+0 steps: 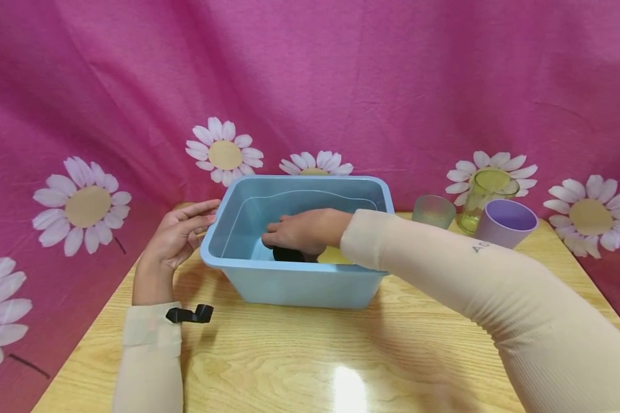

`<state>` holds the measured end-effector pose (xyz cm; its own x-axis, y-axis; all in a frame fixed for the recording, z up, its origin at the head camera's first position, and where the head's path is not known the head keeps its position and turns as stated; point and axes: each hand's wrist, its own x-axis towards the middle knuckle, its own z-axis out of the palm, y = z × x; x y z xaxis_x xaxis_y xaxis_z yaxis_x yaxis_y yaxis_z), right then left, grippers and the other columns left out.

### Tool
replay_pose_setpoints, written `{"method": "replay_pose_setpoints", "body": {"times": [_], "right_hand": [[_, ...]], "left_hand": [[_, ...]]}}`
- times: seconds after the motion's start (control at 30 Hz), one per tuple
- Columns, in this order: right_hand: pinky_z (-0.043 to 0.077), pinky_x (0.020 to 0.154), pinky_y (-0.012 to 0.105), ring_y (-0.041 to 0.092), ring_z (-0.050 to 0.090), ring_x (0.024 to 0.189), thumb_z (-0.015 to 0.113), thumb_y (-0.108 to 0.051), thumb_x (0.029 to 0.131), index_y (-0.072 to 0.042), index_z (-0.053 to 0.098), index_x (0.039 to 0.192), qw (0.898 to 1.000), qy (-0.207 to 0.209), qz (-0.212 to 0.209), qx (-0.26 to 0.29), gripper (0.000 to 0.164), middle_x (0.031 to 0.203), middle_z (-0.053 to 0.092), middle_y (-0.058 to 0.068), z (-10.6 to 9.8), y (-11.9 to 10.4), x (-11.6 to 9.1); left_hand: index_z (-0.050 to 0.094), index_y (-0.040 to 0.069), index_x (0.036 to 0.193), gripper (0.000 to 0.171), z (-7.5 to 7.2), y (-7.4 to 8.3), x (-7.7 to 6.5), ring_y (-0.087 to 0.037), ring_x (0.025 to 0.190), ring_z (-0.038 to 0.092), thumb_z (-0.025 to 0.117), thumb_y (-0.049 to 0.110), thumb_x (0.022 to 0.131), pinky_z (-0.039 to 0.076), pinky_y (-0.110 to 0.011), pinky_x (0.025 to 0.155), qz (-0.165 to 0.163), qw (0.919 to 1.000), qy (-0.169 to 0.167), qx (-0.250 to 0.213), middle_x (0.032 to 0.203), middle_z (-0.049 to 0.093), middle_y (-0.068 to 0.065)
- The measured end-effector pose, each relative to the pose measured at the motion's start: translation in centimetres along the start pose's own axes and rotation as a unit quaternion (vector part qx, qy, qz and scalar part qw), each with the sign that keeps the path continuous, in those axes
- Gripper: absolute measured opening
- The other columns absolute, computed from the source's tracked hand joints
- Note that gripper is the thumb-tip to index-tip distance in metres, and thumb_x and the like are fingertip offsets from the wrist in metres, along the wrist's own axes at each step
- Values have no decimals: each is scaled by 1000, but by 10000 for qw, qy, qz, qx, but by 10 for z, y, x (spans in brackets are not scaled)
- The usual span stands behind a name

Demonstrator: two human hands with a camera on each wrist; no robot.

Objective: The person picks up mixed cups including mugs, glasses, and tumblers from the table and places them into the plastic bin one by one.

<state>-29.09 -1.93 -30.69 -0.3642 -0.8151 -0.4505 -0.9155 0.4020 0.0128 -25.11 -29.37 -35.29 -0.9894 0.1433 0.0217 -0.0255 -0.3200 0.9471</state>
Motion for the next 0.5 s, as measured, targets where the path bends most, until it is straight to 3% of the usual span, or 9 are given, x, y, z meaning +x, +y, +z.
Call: {"method": "replay_pose_setpoints", "body": {"times": [0.33, 0.5], "right_hand": [[50, 105, 36, 16, 48, 120, 83, -20, 88, -26, 44, 144, 9999, -24, 96, 28, 68, 137, 51, -3, 1, 1, -2], [51, 104, 35, 16, 46, 126, 83, -24, 89, -27, 39, 151, 9999, -30, 135, -46, 76, 143, 48, -3, -2, 1, -5]], "left_hand": [[75, 5, 120, 30, 1, -1, 2, -15, 92, 74, 61, -8, 98, 62, -31, 81, 20, 9999, -105, -89, 106, 77, -5], [75, 4, 121, 30, 1, -1, 1, -16, 92, 75, 60, -8, 98, 62, -31, 81, 22, 9999, -106, -95, 106, 77, -6]]}}
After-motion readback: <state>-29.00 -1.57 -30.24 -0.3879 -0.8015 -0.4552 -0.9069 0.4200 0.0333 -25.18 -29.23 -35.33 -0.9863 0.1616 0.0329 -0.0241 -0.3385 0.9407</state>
